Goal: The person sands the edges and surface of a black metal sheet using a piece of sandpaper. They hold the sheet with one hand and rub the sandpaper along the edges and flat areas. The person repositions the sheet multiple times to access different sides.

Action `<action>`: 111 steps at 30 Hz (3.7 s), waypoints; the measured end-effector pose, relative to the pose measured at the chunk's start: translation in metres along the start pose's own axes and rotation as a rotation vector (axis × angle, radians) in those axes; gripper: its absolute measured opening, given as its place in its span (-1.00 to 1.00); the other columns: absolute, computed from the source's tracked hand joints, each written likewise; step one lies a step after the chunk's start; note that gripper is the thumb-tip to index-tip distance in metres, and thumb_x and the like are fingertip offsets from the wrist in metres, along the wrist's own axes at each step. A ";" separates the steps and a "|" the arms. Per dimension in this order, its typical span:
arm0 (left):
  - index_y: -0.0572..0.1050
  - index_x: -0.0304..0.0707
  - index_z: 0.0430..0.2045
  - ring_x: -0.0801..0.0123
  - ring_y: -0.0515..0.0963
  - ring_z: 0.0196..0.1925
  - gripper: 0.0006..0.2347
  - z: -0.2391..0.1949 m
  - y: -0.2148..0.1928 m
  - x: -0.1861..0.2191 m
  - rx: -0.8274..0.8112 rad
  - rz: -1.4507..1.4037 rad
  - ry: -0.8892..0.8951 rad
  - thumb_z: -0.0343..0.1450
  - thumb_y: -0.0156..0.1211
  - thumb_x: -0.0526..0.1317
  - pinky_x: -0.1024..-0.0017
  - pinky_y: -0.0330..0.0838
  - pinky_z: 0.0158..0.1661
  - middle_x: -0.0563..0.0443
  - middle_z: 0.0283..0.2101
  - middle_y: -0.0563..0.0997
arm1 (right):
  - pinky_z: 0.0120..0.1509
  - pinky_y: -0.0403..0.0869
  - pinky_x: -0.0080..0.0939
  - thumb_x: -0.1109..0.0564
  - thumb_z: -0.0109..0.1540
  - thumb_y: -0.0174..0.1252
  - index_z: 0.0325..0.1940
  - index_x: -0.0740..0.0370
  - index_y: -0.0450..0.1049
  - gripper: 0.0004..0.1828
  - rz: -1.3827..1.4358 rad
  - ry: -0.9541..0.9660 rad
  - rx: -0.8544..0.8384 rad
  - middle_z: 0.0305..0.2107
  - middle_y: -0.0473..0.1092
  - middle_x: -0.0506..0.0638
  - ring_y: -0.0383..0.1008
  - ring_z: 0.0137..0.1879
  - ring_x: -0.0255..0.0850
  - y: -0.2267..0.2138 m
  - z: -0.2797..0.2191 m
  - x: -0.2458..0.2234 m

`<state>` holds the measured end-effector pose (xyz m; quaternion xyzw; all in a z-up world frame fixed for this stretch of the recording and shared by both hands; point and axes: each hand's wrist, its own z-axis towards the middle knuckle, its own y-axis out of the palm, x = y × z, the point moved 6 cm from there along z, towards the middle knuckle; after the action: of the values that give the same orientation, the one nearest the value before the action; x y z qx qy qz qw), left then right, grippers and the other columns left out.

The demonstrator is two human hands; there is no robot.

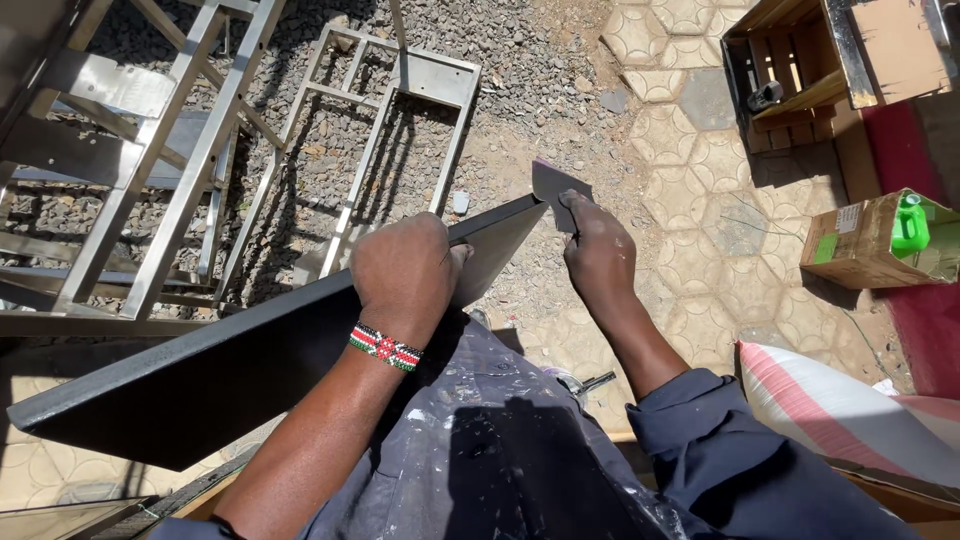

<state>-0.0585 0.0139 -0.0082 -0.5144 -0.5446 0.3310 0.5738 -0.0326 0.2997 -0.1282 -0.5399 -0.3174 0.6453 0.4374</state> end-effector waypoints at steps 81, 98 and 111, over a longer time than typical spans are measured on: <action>0.75 -0.46 -0.26 -0.34 0.91 -0.17 -0.70 0.011 0.027 0.018 -0.064 0.012 0.032 0.51 0.51 -0.08 -0.25 0.79 -0.16 -0.30 -0.39 0.83 | 0.60 0.51 0.27 0.52 0.13 0.20 0.48 0.05 0.69 -0.14 -0.033 -0.164 0.022 0.32 0.69 0.10 0.60 0.56 0.19 -0.004 0.002 -0.012; 0.75 -0.39 -0.27 -0.30 0.92 -0.19 -0.70 0.009 0.037 0.016 -0.055 0.054 0.046 0.53 0.48 -0.04 -0.23 0.79 -0.19 -0.27 -0.40 0.83 | 0.69 0.50 0.32 0.51 0.16 0.12 0.46 0.21 0.69 -0.21 0.046 -0.222 0.005 0.33 0.68 0.23 0.64 0.51 0.29 -0.026 -0.010 -0.074; 0.78 -0.35 -0.27 -0.34 0.92 -0.13 -0.72 0.018 0.026 0.012 -0.054 0.040 0.029 0.52 0.51 -0.04 -0.26 0.79 -0.13 -0.27 -0.37 0.85 | 0.76 0.45 0.17 0.50 0.21 0.07 0.60 0.07 0.64 -0.11 0.045 -0.179 0.030 0.41 0.65 0.15 0.60 0.56 0.21 -0.022 0.003 -0.042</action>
<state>-0.0691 0.0354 -0.0314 -0.5450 -0.5345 0.3200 0.5611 -0.0292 0.2709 -0.0905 -0.4805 -0.3335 0.7053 0.4005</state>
